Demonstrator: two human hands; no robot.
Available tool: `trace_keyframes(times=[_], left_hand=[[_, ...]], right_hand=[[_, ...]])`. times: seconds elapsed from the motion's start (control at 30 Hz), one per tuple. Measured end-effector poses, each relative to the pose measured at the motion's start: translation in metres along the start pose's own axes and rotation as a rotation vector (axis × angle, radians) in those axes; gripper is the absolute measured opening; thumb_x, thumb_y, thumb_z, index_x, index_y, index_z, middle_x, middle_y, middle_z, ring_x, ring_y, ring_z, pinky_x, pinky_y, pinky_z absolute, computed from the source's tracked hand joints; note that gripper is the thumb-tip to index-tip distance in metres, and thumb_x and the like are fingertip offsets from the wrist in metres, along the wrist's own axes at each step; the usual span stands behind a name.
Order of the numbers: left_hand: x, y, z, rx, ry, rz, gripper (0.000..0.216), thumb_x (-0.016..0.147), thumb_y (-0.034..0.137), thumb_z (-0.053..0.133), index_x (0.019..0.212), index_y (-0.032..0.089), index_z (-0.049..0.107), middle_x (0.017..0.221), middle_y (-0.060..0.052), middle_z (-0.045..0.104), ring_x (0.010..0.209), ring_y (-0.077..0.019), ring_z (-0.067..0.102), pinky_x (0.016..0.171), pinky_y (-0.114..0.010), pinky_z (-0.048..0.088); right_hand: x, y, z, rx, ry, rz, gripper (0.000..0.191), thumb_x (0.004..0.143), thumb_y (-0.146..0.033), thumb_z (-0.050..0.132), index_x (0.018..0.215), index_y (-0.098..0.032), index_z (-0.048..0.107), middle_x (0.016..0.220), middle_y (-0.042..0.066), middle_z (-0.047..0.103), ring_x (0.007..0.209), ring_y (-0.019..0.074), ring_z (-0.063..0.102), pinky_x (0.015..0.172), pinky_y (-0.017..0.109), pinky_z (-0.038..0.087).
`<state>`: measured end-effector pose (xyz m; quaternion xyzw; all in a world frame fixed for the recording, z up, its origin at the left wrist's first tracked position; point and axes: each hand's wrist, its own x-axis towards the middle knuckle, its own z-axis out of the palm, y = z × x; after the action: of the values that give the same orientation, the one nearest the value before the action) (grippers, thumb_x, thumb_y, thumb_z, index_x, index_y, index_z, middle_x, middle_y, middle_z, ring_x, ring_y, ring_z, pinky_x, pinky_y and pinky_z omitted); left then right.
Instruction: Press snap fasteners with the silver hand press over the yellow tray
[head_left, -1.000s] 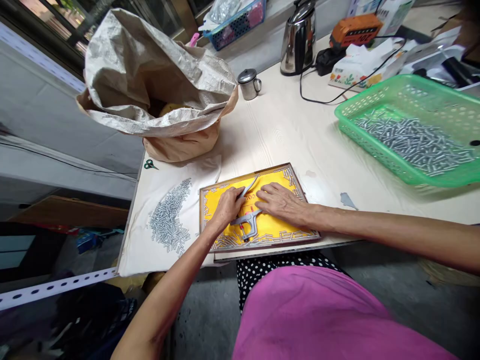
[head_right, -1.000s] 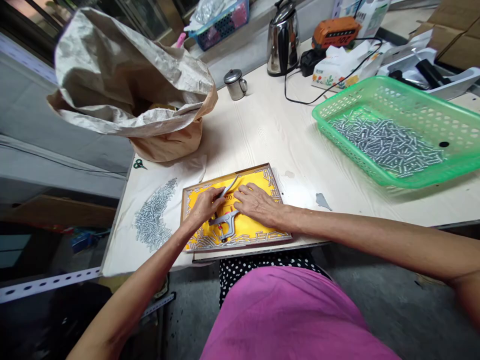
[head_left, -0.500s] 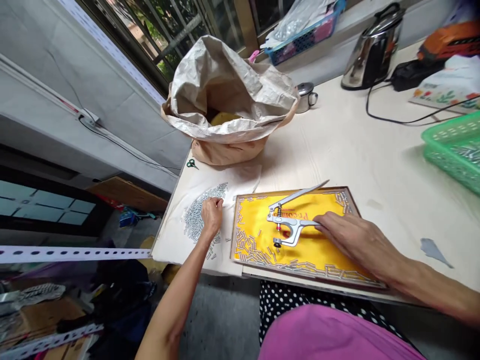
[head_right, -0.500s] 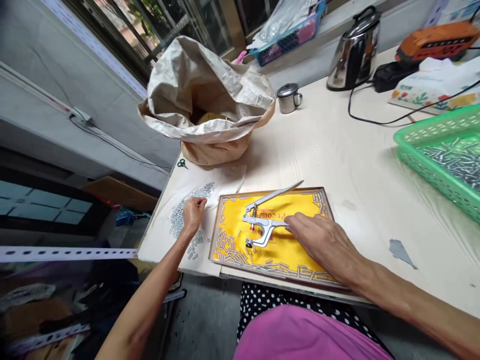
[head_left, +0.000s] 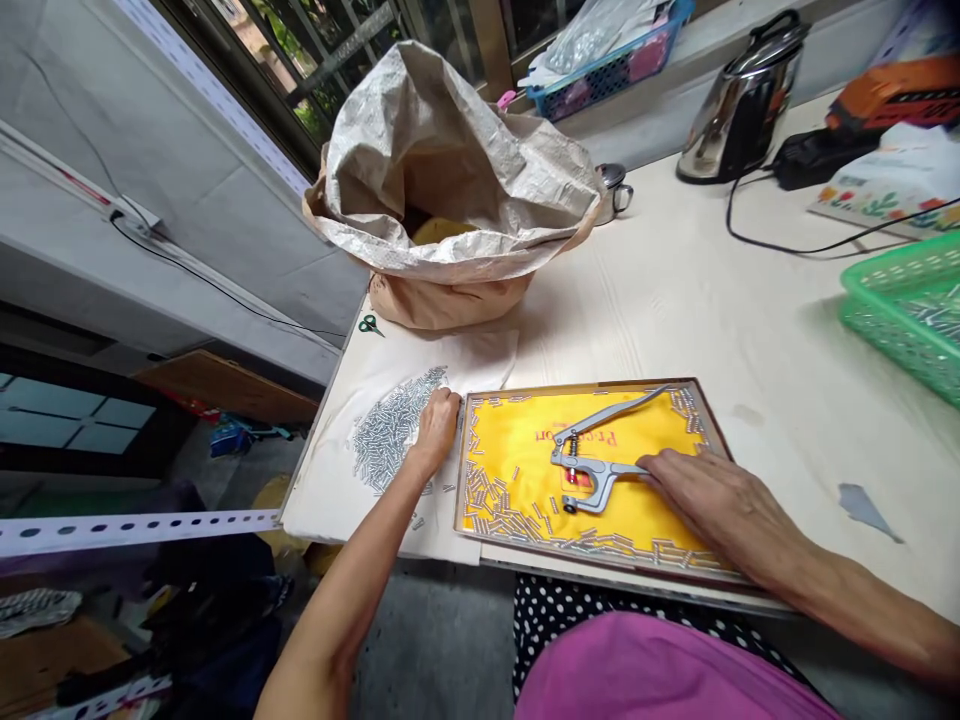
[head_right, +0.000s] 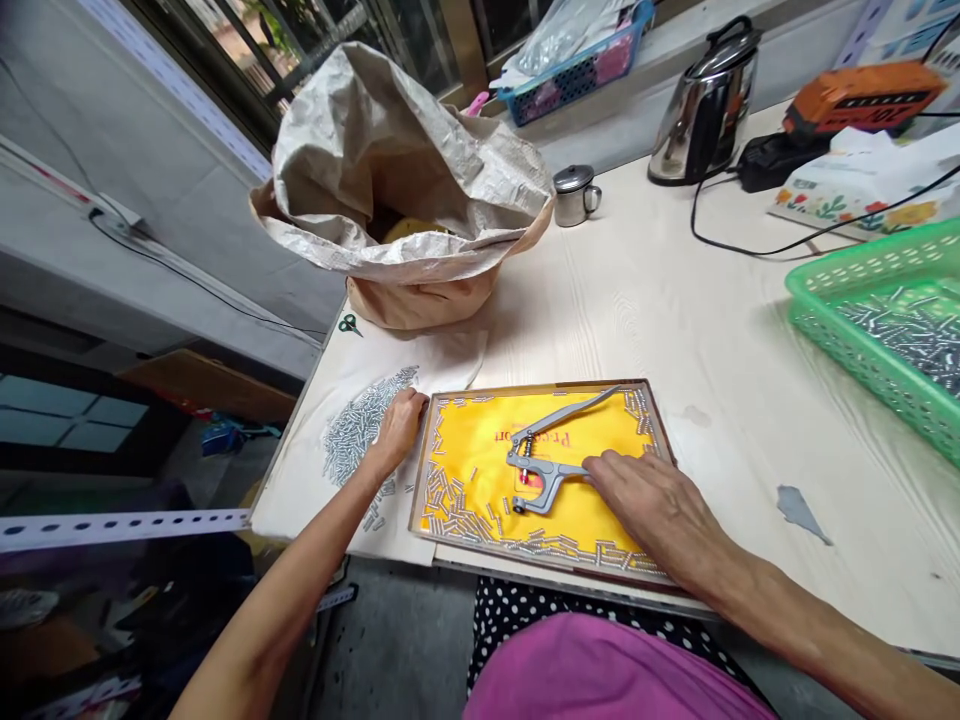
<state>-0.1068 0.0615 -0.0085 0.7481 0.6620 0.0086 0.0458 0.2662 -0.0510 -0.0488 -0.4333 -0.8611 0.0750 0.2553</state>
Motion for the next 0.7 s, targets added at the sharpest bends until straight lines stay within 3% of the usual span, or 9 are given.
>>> trace_keyframes(times=[0.1, 0.2, 0.3, 0.4, 0.53, 0.7], left_hand=[[-0.003, 0.005, -0.009, -0.077, 0.087, -0.052, 0.021, 0.086, 0.012, 0.045, 0.083, 0.015, 0.066, 0.092, -0.011, 0.065, 0.093, -0.0227, 0.057, 0.085, -0.036, 0.046], [-0.016, 0.03, -0.022, -0.378, 0.175, -0.169, 0.016, 0.086, 0.024, 0.053, 0.087, 0.015, 0.067, 0.089, -0.008, 0.068, 0.082, -0.0194, 0.06, 0.08, -0.033, 0.048], [-0.042, 0.072, -0.027, -0.845, -0.001, -0.276, 0.023, 0.078, 0.037, 0.065, 0.086, 0.015, 0.069, 0.078, -0.004, 0.068, 0.064, -0.014, 0.057, 0.064, -0.027, 0.047], [-0.067, 0.112, -0.018, -1.081, -0.213, -0.348, 0.03, 0.068, 0.042, 0.073, 0.08, 0.014, 0.069, 0.067, -0.002, 0.064, 0.056, -0.0111, 0.053, 0.055, -0.024, 0.043], [-0.082, 0.137, 0.003, -1.156, -0.285, -0.443, 0.036, 0.062, 0.047, 0.077, 0.072, 0.013, 0.068, 0.056, 0.002, 0.057, 0.049, -0.0081, 0.046, 0.048, -0.021, 0.036], [-0.082, 0.141, 0.013, -1.088, -0.331, -0.456, 0.038, 0.064, 0.049, 0.076, 0.069, 0.013, 0.067, 0.056, 0.003, 0.057, 0.047, -0.0075, 0.045, 0.047, -0.021, 0.036]], right_hand=[[0.002, 0.0, 0.0, -0.036, 0.003, -0.016, 0.024, 0.098, -0.016, 0.036, 0.096, -0.022, 0.059, 0.086, 0.005, 0.067, 0.074, 0.0195, 0.063, 0.068, 0.033, 0.042], [0.007, -0.003, -0.005, -0.096, 0.032, -0.055, 0.027, 0.097, -0.011, 0.033, 0.096, -0.019, 0.058, 0.085, 0.006, 0.066, 0.073, 0.0184, 0.06, 0.068, 0.032, 0.038], [0.014, -0.005, -0.011, -0.169, 0.015, -0.078, 0.026, 0.098, -0.01, 0.034, 0.094, -0.018, 0.058, 0.079, 0.004, 0.063, 0.07, 0.0177, 0.055, 0.066, 0.032, 0.034], [0.02, -0.005, -0.012, -0.202, -0.022, -0.082, 0.024, 0.1, -0.012, 0.036, 0.089, -0.018, 0.056, 0.076, 0.003, 0.06, 0.068, 0.0171, 0.051, 0.065, 0.032, 0.031], [0.022, -0.002, -0.006, -0.176, -0.079, -0.051, 0.024, 0.1, -0.013, 0.035, 0.09, -0.019, 0.056, 0.079, 0.003, 0.06, 0.069, 0.0177, 0.048, 0.066, 0.033, 0.029], [0.024, 0.0, -0.004, -0.249, -0.109, -0.023, 0.022, 0.098, -0.015, 0.038, 0.091, -0.02, 0.058, 0.085, 0.007, 0.062, 0.079, 0.0214, 0.046, 0.07, 0.036, 0.029]])
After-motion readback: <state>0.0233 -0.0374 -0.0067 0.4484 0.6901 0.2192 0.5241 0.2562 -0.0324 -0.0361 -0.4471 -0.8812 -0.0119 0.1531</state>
